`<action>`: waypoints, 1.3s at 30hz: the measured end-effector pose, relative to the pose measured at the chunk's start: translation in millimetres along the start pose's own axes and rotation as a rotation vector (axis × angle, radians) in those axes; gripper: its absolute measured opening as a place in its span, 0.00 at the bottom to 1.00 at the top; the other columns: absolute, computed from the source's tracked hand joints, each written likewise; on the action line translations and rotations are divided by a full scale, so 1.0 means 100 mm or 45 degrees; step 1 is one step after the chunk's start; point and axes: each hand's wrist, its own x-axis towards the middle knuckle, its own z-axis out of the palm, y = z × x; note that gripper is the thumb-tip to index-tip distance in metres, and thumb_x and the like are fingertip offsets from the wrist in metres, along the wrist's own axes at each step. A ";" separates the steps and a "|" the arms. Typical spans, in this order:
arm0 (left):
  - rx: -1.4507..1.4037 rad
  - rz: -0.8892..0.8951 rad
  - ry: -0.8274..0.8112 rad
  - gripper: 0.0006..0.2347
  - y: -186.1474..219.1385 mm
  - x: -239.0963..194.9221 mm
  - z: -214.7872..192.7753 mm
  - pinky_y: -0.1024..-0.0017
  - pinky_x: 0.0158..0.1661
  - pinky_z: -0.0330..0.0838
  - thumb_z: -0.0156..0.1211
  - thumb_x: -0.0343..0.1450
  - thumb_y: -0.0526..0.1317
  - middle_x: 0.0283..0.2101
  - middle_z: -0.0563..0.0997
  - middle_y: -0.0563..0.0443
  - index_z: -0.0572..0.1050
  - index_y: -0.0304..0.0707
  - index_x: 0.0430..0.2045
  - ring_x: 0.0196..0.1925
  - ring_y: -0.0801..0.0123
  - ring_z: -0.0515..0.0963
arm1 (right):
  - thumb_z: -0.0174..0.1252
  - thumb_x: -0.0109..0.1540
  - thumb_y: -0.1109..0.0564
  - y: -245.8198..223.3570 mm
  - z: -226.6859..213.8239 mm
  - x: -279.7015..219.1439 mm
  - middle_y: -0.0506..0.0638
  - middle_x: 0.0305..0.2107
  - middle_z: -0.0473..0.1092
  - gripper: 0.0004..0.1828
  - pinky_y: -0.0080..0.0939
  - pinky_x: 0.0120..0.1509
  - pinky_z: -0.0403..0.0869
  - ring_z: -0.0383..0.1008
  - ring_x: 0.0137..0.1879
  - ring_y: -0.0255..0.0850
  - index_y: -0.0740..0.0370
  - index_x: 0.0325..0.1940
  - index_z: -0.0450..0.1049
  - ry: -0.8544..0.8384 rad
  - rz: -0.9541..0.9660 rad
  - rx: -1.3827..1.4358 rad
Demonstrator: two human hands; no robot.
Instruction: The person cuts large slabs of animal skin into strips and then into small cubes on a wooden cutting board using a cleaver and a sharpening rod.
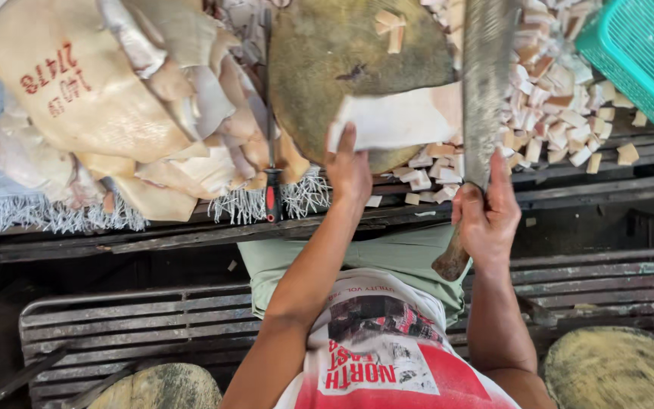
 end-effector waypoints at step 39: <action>0.628 -0.335 -0.480 0.23 0.91 0.38 -0.53 0.54 0.49 0.82 0.65 0.69 0.31 0.51 0.81 0.41 0.66 0.35 0.60 0.50 0.54 0.84 | 0.52 0.64 0.65 0.54 0.06 -0.27 0.69 0.39 0.76 0.37 0.58 0.46 0.76 0.78 0.40 0.63 0.58 0.78 0.56 -0.254 0.003 -0.898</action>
